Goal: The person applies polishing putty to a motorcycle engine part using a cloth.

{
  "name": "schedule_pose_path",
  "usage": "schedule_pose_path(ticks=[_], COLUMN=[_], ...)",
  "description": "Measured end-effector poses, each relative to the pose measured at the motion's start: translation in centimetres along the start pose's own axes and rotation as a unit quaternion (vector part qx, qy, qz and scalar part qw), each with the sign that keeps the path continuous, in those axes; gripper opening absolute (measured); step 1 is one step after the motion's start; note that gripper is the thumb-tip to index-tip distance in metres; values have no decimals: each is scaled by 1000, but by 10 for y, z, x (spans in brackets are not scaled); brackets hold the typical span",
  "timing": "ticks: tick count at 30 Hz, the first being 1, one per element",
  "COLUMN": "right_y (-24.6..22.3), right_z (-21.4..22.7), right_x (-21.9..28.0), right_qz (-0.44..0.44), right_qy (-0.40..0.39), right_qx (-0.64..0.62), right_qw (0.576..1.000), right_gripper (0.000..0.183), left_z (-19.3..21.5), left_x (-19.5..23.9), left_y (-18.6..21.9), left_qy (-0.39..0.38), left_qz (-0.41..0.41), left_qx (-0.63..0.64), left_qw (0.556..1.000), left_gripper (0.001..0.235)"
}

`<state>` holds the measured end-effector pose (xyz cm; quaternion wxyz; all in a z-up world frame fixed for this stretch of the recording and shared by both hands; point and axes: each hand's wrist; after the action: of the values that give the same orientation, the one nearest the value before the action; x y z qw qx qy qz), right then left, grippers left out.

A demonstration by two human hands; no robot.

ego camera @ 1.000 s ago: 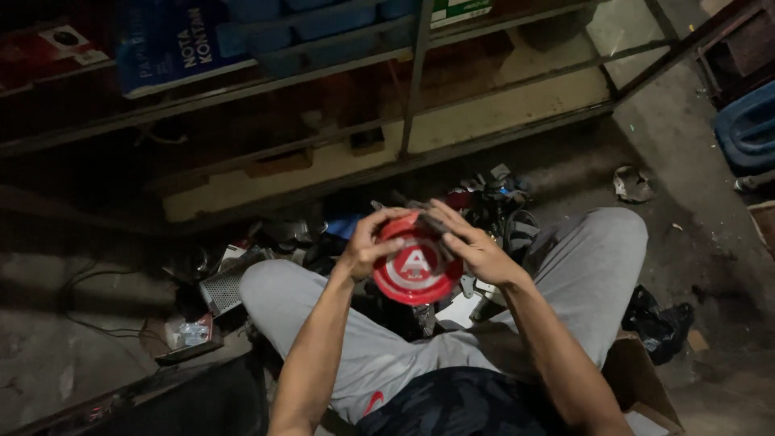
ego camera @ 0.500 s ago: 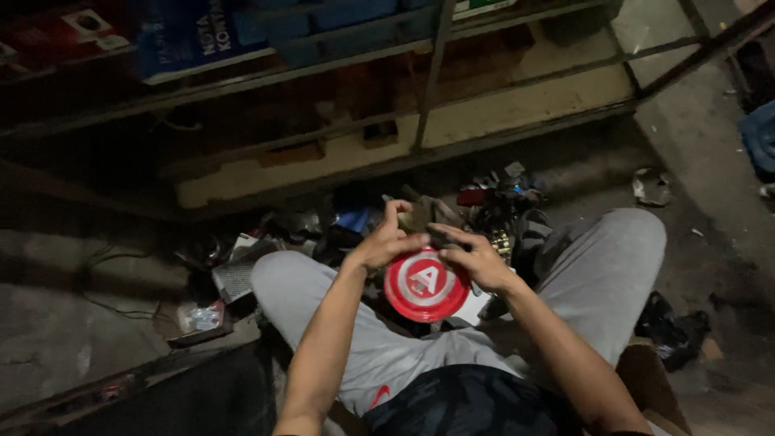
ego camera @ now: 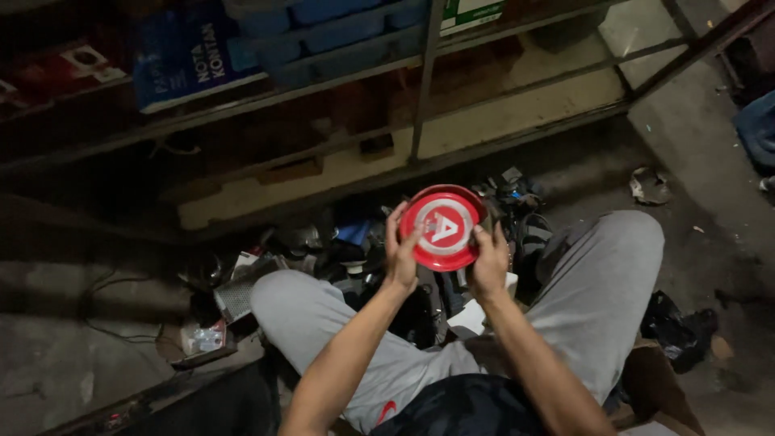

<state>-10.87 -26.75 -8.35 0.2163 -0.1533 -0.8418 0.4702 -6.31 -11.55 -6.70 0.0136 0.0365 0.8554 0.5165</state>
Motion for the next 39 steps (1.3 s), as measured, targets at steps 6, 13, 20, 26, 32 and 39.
schedule_pose_path(ticks=[6, 13, 20, 26, 32, 39], right_y=[-24, -100, -95, -43, -5, 29], right_z=[-27, -39, -34, 7, 12, -53], right_x=[7, -30, -27, -33, -37, 55], right_qz=[34, -84, -76, -159, -91, -8], right_qy=[-81, -329, -461, -231, -87, 14], right_qx=[80, 280, 341, 110, 67, 9], right_qw=[993, 898, 815, 953, 990, 1000], right_gripper=[51, 62, 54, 48, 46, 52], left_z=[30, 32, 45, 45, 21, 19], left_x=[-15, -7, -8, -5, 0, -6], left_y=[12, 41, 8, -3, 4, 3], left_qy=[-26, -176, -180, -54, -5, 167], left_qz=[-20, 63, 123, 122, 60, 19], left_qx=[-60, -11, -20, 61, 5, 62], left_qw=[998, 982, 976, 989, 998, 984], left_gripper=[60, 65, 57, 58, 62, 51])
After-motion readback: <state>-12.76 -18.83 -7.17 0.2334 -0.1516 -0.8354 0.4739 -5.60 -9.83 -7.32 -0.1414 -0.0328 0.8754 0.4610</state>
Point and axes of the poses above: each hand's wrist, its own x-axis away from the middle knuckle, its own z-axis out of the back of the hand, y = z × x, and after that the axes turned 2 degrees about -z, right-handed
